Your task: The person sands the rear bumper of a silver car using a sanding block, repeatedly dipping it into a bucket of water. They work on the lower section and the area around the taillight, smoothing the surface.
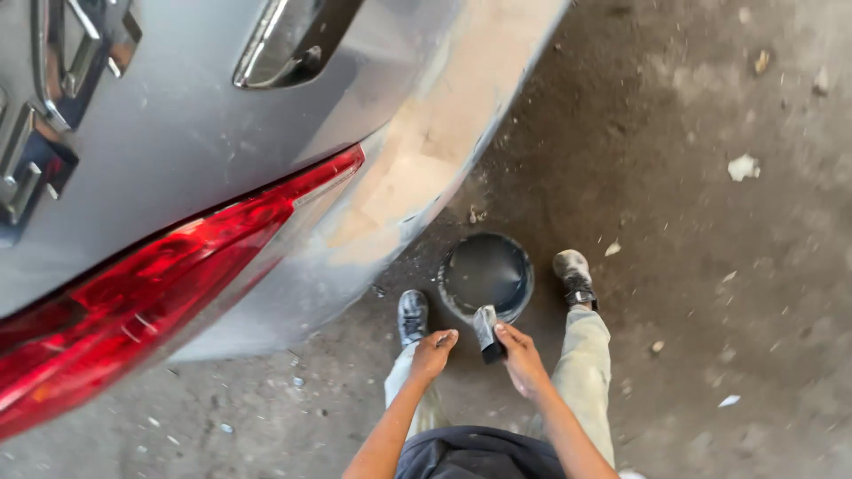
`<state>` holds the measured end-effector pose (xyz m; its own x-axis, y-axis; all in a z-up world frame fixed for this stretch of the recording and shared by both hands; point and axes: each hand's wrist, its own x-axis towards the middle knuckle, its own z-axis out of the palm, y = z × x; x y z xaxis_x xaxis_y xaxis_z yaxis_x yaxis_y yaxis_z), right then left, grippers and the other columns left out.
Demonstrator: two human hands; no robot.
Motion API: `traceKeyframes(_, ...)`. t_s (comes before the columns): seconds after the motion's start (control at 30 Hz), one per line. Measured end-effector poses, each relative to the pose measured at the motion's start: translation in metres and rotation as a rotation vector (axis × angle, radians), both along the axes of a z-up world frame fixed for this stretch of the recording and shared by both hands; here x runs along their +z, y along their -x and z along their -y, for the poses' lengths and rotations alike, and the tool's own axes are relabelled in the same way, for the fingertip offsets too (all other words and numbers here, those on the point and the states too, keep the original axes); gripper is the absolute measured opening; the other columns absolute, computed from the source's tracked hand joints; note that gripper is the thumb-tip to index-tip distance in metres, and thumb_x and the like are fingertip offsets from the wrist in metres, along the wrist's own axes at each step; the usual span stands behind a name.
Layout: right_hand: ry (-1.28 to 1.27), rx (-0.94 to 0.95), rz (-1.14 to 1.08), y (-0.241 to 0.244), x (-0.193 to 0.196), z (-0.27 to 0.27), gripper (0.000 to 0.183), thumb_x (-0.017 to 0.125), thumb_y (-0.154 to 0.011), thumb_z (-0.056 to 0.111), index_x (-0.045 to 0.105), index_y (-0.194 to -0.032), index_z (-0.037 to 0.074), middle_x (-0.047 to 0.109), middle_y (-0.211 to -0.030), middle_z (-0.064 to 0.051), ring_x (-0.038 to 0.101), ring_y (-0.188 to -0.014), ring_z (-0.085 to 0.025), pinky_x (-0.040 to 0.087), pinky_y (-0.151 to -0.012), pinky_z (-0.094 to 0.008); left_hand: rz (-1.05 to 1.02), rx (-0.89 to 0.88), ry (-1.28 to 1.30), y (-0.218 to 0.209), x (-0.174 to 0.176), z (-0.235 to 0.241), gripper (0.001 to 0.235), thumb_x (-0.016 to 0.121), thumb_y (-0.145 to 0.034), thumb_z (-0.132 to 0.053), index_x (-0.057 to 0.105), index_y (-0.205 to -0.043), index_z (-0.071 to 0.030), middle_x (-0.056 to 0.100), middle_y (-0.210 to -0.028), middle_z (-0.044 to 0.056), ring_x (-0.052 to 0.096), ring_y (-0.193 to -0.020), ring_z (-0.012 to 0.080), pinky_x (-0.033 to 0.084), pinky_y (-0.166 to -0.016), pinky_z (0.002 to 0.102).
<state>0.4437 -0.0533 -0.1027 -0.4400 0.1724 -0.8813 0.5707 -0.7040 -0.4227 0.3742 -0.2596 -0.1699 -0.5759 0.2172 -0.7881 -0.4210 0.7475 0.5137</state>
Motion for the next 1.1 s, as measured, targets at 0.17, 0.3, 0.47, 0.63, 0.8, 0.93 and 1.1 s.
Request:
traceKeyframes(0.17, 0.091, 0.211, 0.023, -0.011, -0.047, -0.107, 0.032, 0.06, -0.109, 0.028, 0.072, -0.117, 0.0, 0.07, -0.102, -0.005, 0.06, -0.09, -0.016, 0.046, -0.078, -0.035, 0.408, 0.663, -0.224, -0.022, 0.016, -0.096, 0.064, 0.068, -0.087, -0.059, 0.067, -0.134, -0.015, 0.073, -0.124, 0.003, 0.066, -0.117, 0.0185, 0.052, -0.098, 0.04)
traceKeyframes(0.3, 0.141, 0.383, 0.147, 0.002, -0.009, -0.188, 0.029, 0.058, -0.104, 0.026, 0.072, -0.115, 0.003, 0.073, -0.103, -0.002, 0.064, -0.094, -0.014, 0.049, -0.085, -0.033, 0.569, 0.947, -0.295, -0.067, 0.03, -0.185, 0.07, 0.07, -0.084, -0.056, 0.063, -0.14, -0.014, 0.066, -0.137, 0.004, 0.063, -0.121, 0.0246, 0.054, -0.097, 0.049)
traceKeyframes(0.47, 0.087, 0.754, 0.22, 0.012, -0.015, -0.237, 0.033, 0.058, -0.103, 0.029, 0.071, -0.12, 0.003, 0.072, -0.106, -0.004, 0.066, -0.094, -0.013, 0.054, -0.087, -0.035, 0.771, 1.228, -0.596, -0.126, 0.021, -0.257, 0.071, 0.08, -0.081, -0.04, 0.057, -0.14, -0.007, 0.069, -0.128, 0.006, 0.067, -0.115, 0.025, 0.06, -0.09, 0.048)
traceKeyframes(0.63, 0.074, 1.046, 0.282, 0.003, -0.06, -0.228, 0.036, 0.062, -0.099, 0.026, 0.07, -0.123, 0.001, 0.075, -0.106, -0.007, 0.069, -0.091, -0.014, 0.057, -0.083, -0.035, 0.59, 1.729, -0.511, -0.183, -0.029, -0.28, 0.063, 0.087, -0.08, -0.022, 0.059, -0.133, -0.003, 0.072, -0.114, 0.014, 0.071, -0.098, 0.0246, 0.061, -0.078, 0.042)
traceKeyframes(0.8, 0.036, 1.464, 0.32, 0.024, -0.167, -0.165, 0.035, 0.068, -0.094, 0.017, 0.07, -0.126, 0.002, 0.076, -0.104, -0.008, 0.07, -0.085, -0.014, 0.06, -0.075, -0.03, 0.367, 2.064, -0.454, -0.212, -0.093, -0.246, 0.056, 0.091, -0.079, -0.015, 0.063, -0.125, -0.001, 0.075, -0.109, 0.012, 0.072, -0.093, 0.0183, 0.059, -0.08, 0.033)
traceKeyframes(0.93, 0.015, 1.741, -0.009, 0.035, -0.364, -0.133, 0.027, 0.069, -0.095, 0.012, 0.074, -0.121, 0.006, 0.074, -0.092, -0.004, 0.063, -0.073, -0.01, 0.052, -0.063, -0.025, 0.322, 2.234, -0.628, -0.208, -0.094, -0.202, 0.037, 0.08, -0.076, -0.01, 0.071, -0.111, -0.002, 0.075, -0.096, 0.008, 0.071, -0.084, 0.0185, 0.058, -0.074, 0.034)
traceKeyframes(1.1, -0.311, 1.582, 0.171, 0.049, -0.499, -0.11, 0.021, 0.07, -0.1, 0.024, 0.075, -0.101, 0.004, 0.072, -0.087, -0.003, 0.06, -0.068, -0.01, 0.049, -0.058, -0.025, 0.277, 2.48, -0.748, -0.234, -0.151, -0.209, 0.029, 0.065, -0.076, -0.006, 0.07, -0.105, -0.003, 0.072, -0.088, 0.005, 0.07, -0.079, 0.0182, 0.057, -0.072, 0.033)
